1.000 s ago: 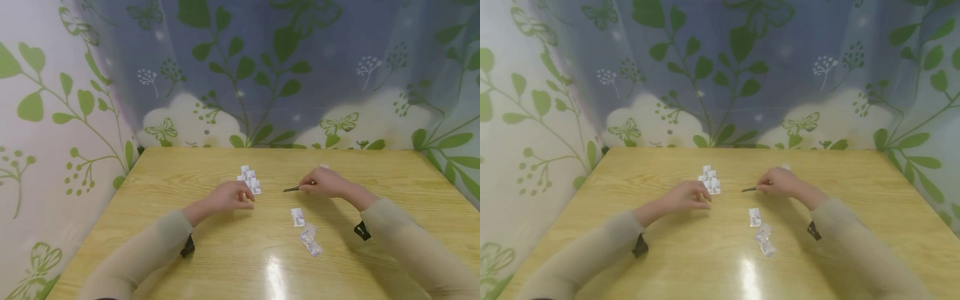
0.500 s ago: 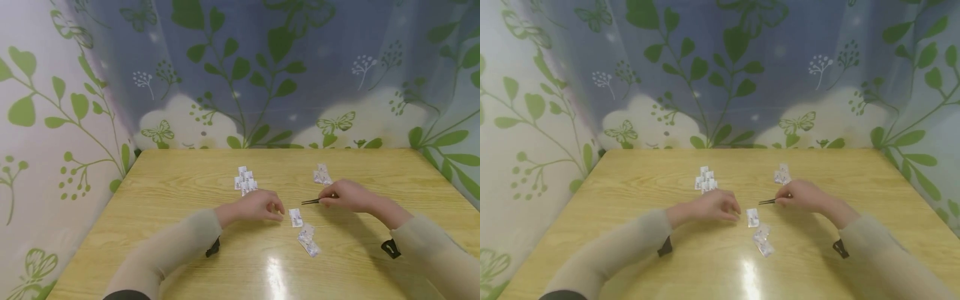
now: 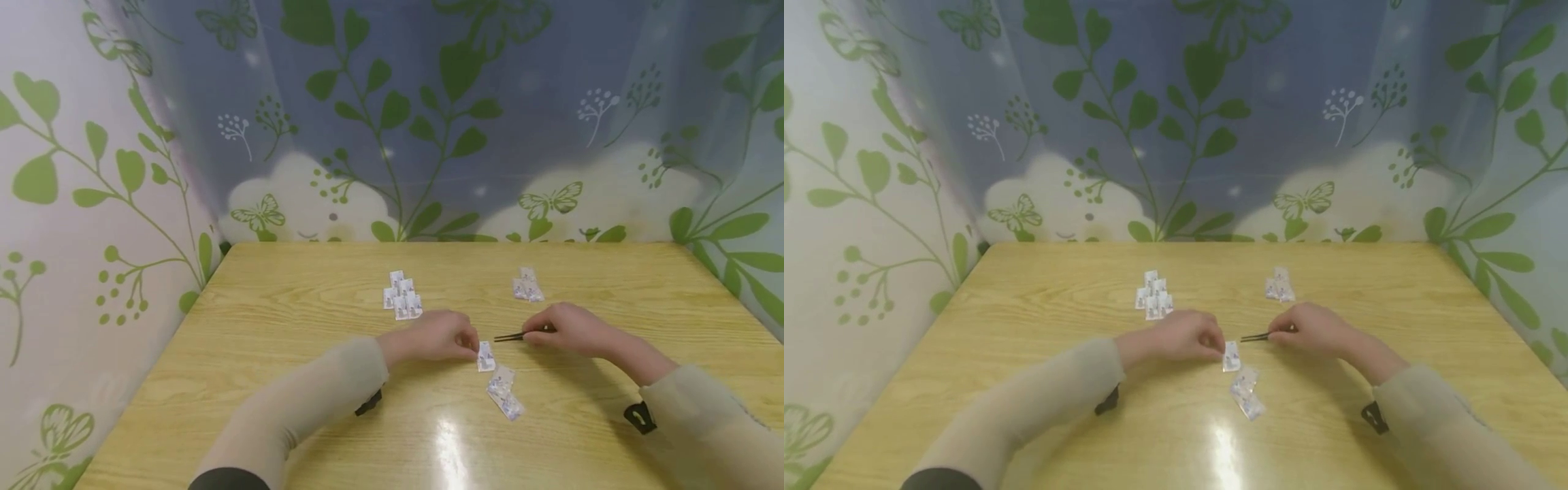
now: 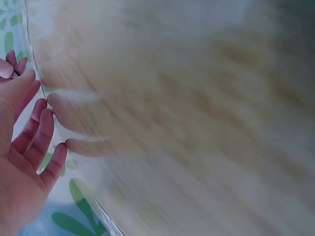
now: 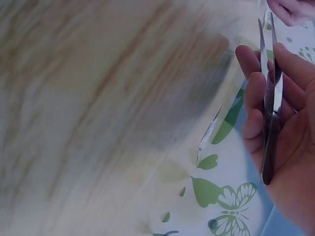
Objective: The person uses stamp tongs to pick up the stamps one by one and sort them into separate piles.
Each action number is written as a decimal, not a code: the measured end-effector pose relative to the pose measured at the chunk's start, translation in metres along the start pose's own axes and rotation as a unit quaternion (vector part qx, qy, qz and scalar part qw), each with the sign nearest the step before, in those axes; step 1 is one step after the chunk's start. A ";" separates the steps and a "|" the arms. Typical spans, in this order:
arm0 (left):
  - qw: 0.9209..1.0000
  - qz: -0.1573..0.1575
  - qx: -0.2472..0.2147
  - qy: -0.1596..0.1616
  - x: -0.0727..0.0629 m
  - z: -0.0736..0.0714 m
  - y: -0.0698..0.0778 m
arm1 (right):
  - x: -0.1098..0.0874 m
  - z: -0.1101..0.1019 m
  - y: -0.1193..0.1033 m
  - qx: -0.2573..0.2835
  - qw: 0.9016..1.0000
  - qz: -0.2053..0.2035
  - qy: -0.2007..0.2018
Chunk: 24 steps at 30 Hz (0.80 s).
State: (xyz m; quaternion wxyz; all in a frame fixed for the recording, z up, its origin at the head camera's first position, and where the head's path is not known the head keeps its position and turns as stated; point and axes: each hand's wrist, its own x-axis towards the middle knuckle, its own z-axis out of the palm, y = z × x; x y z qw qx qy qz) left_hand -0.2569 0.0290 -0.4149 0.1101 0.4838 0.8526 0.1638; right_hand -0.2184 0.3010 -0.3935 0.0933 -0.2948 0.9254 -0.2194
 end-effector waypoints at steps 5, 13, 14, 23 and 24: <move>1.000 -0.018 0.011 0.007 0.003 0.003 0.001 | 0.004 0.003 0.001 -0.002 1.000 -0.013 0.004; 0.999 -0.042 0.012 0.010 0.004 0.004 0.006 | 0.014 0.002 0.000 0.003 0.999 -0.035 -0.017; 0.999 -0.044 0.011 0.009 0.004 0.003 0.007 | 0.014 0.001 -0.001 0.011 0.999 -0.032 -0.024; 0.998 -0.055 0.010 0.010 0.003 0.003 0.008 | 0.013 -0.001 0.000 0.048 0.998 -0.012 -0.046; 0.998 -0.055 0.010 0.010 0.003 0.003 0.008 | 0.012 -0.001 0.000 0.049 0.998 -0.008 -0.048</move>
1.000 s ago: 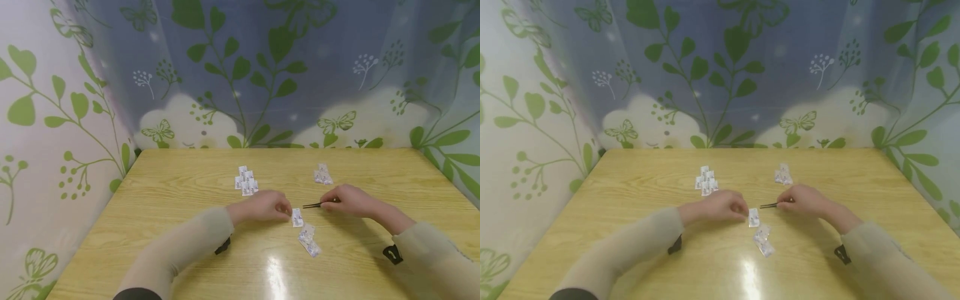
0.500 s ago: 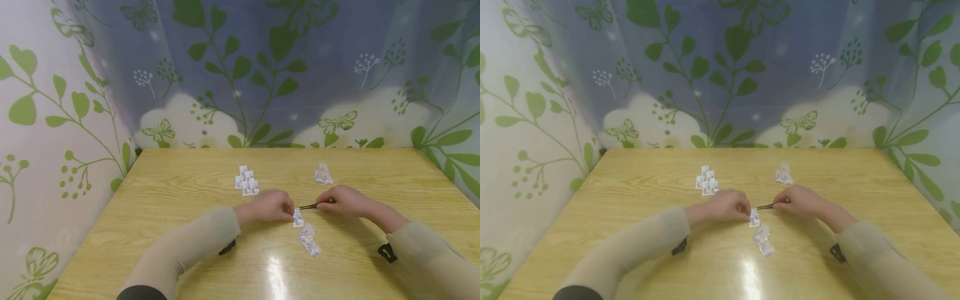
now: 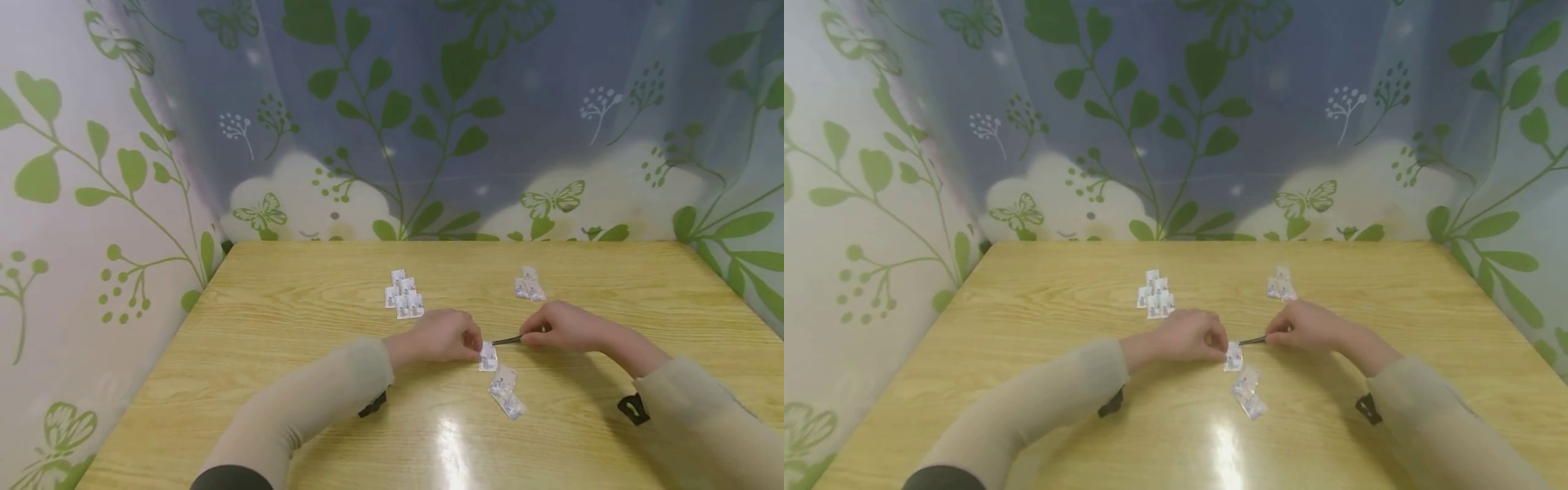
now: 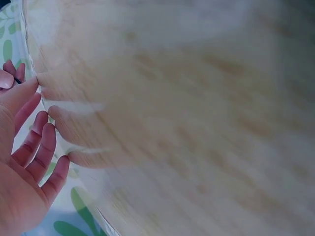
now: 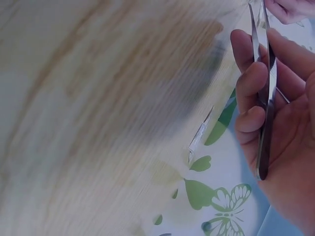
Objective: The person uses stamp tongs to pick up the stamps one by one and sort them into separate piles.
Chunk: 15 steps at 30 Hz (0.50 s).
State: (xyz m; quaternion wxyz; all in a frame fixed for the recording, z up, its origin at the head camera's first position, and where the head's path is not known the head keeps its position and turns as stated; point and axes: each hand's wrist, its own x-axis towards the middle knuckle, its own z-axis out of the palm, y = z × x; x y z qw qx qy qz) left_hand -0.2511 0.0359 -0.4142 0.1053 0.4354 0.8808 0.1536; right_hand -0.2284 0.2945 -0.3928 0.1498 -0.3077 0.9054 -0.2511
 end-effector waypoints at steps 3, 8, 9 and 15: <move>1.000 0.002 0.001 0.000 0.000 0.000 0.000 | -0.003 0.000 0.000 0.009 1.000 0.005 -0.001; 1.000 0.004 0.006 0.000 0.001 0.000 -0.001 | -0.006 0.003 -0.001 0.025 1.000 0.002 -0.005; 1.000 0.005 0.007 0.000 0.001 0.001 -0.002 | -0.006 0.004 -0.001 0.026 1.000 0.002 -0.005; 1.000 0.007 0.004 0.001 0.001 0.001 -0.002 | -0.004 0.006 -0.001 0.000 1.000 0.002 0.010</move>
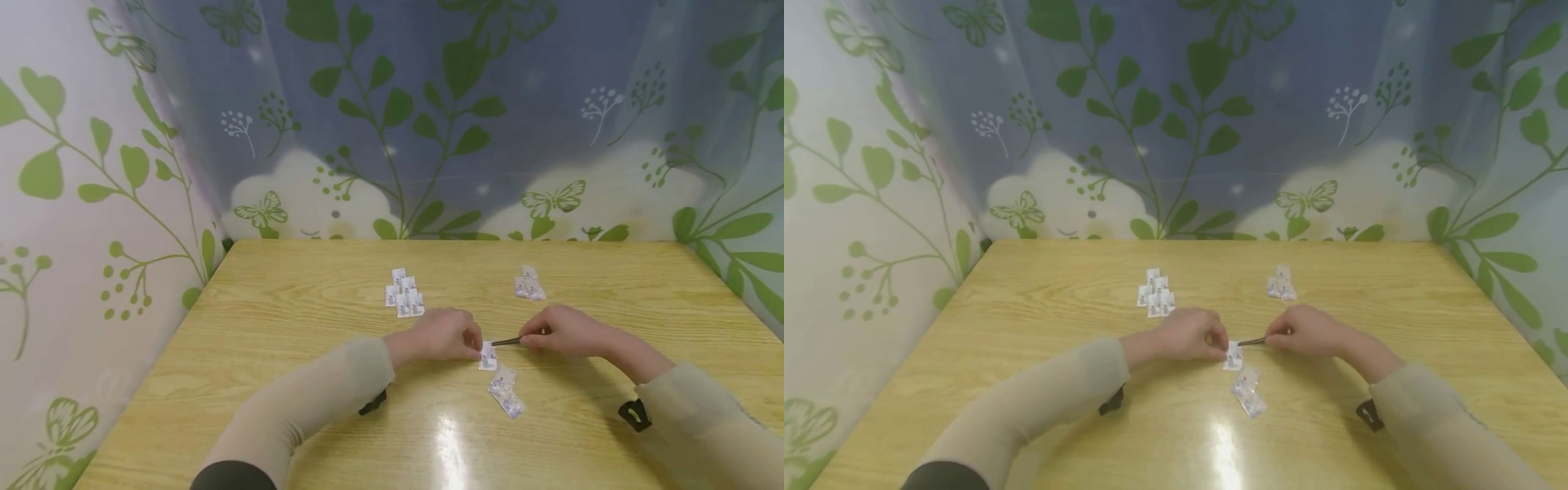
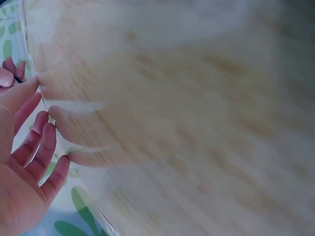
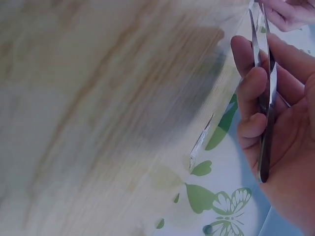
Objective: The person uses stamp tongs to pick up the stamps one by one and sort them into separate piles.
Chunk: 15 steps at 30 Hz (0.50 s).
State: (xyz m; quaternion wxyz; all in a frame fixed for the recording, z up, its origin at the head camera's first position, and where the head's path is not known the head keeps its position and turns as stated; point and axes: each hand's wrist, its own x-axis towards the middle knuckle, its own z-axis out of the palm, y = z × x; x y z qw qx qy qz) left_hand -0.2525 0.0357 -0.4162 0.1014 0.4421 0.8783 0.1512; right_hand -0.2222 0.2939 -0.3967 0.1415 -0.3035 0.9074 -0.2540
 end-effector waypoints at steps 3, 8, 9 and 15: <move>1.000 0.000 -0.001 -0.001 0.000 0.000 0.000 | 0.001 -0.002 0.001 -0.013 1.000 0.002 0.007; 1.000 -0.001 0.001 -0.006 0.000 0.000 0.000 | 0.001 -0.004 0.000 0.013 1.000 0.012 -0.010; 1.000 -0.001 0.002 -0.006 0.000 0.000 0.000 | 0.001 -0.004 -0.001 0.022 1.000 0.015 -0.014; 1.000 -0.002 0.004 -0.002 0.000 0.000 0.000 | 0.002 -0.003 -0.003 0.049 0.998 0.013 -0.028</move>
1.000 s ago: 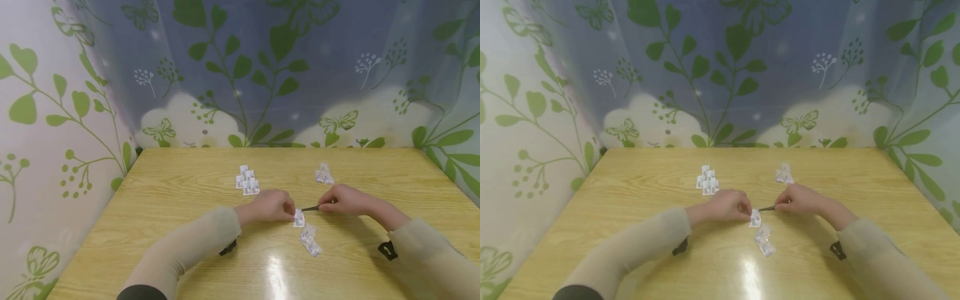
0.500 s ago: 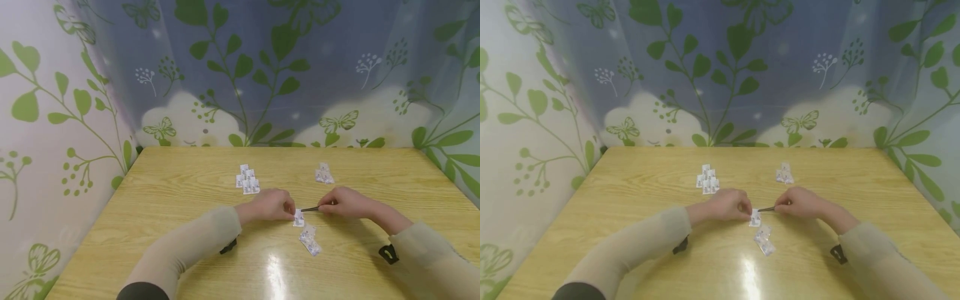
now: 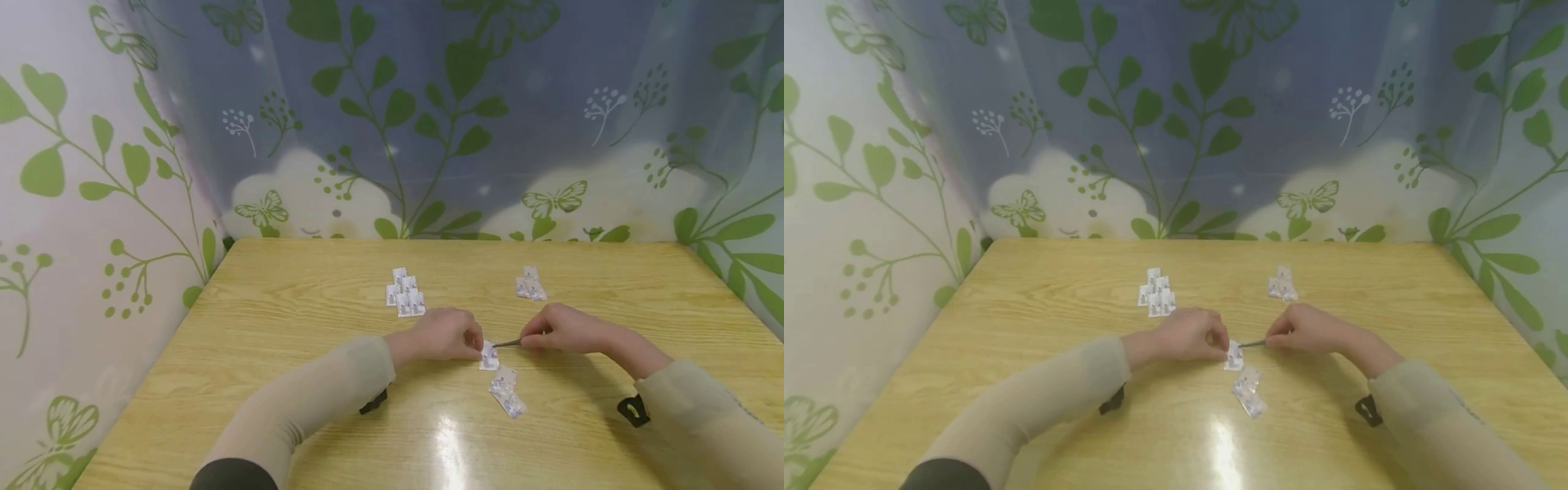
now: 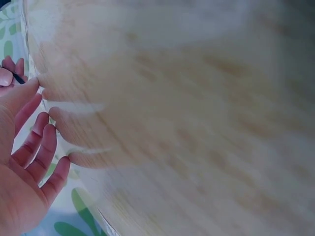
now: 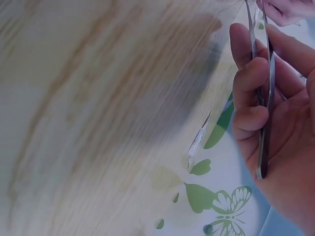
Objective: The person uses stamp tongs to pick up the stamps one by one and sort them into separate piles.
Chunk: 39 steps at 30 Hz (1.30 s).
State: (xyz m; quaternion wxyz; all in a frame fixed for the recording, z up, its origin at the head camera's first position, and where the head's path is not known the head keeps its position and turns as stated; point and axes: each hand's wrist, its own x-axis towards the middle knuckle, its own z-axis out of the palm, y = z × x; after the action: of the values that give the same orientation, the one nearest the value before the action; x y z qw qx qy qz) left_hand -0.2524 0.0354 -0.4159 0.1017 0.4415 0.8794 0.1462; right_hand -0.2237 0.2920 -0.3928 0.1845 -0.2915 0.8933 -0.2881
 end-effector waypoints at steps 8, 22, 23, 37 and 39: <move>1.000 -0.003 0.003 -0.004 0.002 0.001 0.000 | -0.001 0.004 -0.001 -0.012 1.000 -0.014 0.002; 1.000 0.007 0.000 0.025 -0.007 0.002 -0.008 | 0.004 0.013 -0.005 -0.070 0.995 -0.042 0.052; 0.999 0.005 -0.005 0.033 -0.009 0.001 -0.010 | 0.004 0.013 -0.006 -0.070 0.995 -0.038 0.056; 0.999 -0.015 -0.007 0.040 -0.026 -0.004 -0.026 | 0.032 0.023 -0.014 -0.106 0.989 -0.034 0.097; 0.999 -0.018 -0.004 0.034 -0.025 -0.004 -0.026 | 0.035 0.023 -0.013 -0.111 0.988 -0.032 0.098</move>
State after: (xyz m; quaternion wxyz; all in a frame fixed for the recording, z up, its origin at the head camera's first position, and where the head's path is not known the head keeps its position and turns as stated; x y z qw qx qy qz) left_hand -0.2584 -0.0001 -0.4195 0.0758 0.4196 0.8898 0.1625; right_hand -0.2329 0.2519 -0.4079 0.0537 -0.3089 0.9238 -0.2196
